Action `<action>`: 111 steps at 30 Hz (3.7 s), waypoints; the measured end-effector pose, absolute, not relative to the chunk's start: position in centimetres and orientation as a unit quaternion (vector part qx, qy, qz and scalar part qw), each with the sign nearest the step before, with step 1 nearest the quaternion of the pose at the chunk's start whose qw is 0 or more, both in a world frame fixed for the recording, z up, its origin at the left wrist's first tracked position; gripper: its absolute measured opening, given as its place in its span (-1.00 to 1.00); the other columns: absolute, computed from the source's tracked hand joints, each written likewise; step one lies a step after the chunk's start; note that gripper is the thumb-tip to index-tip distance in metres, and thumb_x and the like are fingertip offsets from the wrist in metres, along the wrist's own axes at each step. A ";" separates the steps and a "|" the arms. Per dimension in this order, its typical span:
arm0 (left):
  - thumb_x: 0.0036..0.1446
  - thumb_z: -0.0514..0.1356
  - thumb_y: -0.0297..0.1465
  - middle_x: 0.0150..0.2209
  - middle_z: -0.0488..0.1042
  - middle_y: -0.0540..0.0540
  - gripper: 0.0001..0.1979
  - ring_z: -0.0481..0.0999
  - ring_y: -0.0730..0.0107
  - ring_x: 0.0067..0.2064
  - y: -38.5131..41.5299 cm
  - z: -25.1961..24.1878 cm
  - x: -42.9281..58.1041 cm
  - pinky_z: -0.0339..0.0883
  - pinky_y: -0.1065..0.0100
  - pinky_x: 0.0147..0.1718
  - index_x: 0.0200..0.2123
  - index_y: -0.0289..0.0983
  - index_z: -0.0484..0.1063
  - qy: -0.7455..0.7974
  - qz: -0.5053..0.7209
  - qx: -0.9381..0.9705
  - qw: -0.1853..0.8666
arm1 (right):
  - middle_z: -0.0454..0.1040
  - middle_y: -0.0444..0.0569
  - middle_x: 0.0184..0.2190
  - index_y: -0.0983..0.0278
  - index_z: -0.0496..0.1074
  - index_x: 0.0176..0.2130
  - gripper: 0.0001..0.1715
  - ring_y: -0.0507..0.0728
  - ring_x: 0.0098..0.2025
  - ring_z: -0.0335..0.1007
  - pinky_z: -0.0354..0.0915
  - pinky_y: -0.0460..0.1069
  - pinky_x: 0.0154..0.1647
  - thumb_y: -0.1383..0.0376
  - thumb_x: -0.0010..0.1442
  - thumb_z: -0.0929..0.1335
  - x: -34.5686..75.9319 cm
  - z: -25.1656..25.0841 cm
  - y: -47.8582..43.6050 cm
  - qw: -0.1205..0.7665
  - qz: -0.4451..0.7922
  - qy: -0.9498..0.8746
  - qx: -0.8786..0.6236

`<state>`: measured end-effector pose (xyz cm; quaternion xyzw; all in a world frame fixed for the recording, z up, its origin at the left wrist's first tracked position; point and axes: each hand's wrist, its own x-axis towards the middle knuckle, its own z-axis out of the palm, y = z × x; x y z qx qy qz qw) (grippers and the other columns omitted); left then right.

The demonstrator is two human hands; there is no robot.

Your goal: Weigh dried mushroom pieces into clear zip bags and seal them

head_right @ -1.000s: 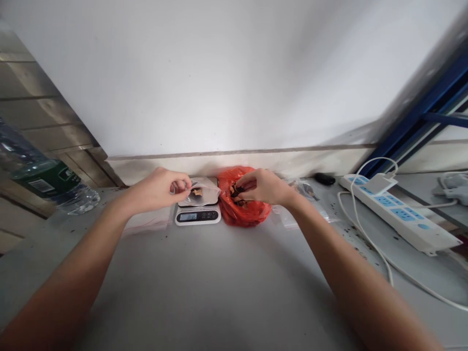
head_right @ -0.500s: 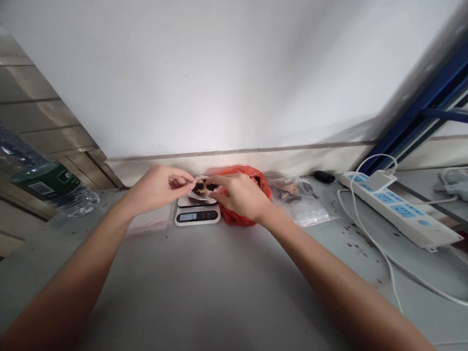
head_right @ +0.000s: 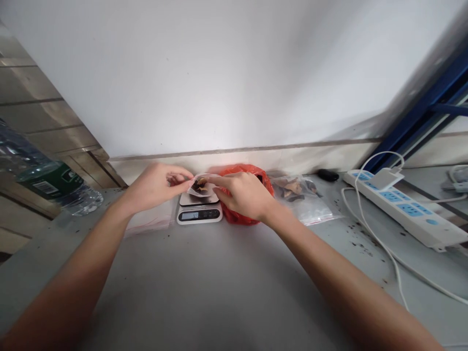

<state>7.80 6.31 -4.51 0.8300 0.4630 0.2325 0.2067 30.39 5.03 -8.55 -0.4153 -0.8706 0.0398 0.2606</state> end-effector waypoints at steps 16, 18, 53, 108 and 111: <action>0.23 0.12 -0.11 -0.37 0.55 -0.05 -0.67 0.45 0.36 -0.37 6.6 -3.2 5.5 0.20 0.37 -0.37 -0.35 -0.25 0.46 0.497 0.076 0.837 0.214 | 0.10 -0.20 -0.72 0.20 0.10 -0.65 -0.49 -0.01 -0.61 -0.08 0.00 -0.02 -0.53 0.11 0.25 0.24 33.0 -8.0 6.2 0.315 0.093 -0.844 -0.424; 0.24 0.11 -0.13 -0.37 0.53 -0.05 -0.68 0.44 0.35 -0.36 6.9 -3.2 5.0 0.18 0.37 -0.36 -0.34 -0.25 0.45 0.514 0.060 0.831 0.205 | 0.02 -0.21 -0.73 0.19 0.03 -0.66 -0.47 -0.01 -0.61 -0.14 -0.03 -0.01 -0.55 0.08 0.24 0.24 33.4 -8.3 6.6 0.288 0.101 -0.842 -0.444; 0.29 0.01 -0.20 -0.01 0.60 -0.16 -0.66 0.55 0.18 -0.11 8.2 -4.2 2.9 0.32 0.30 -0.20 -0.03 -0.20 0.45 0.525 -0.050 0.826 0.201 | 0.41 0.21 0.27 0.25 0.67 -0.26 -0.73 0.49 0.32 0.27 0.39 0.36 0.15 0.47 0.20 0.36 30.8 -10.4 5.6 0.171 -0.032 -0.943 -0.284; 0.02 0.40 -0.23 -0.38 0.64 -0.10 -0.63 0.65 0.24 -0.27 6.3 -3.3 6.1 0.55 0.24 -0.18 -0.14 -0.31 0.61 0.411 0.391 0.758 0.323 | 0.56 -0.05 -0.51 0.23 0.56 -0.51 -0.41 0.10 -0.45 0.41 0.36 0.01 -0.44 -0.18 -0.30 0.61 32.4 -5.1 4.3 0.467 0.353 -0.671 -0.455; 0.00 0.41 -0.24 -0.37 0.65 -0.11 -0.67 0.65 0.25 -0.27 6.4 -3.3 6.1 0.55 0.26 -0.17 -0.19 -0.32 0.62 0.414 0.390 0.756 0.324 | 0.57 -0.04 -0.50 0.21 0.56 -0.50 -0.41 0.11 -0.46 0.42 0.36 0.03 -0.44 -0.20 -0.26 0.60 32.7 -5.0 4.4 0.461 0.341 -0.680 -0.457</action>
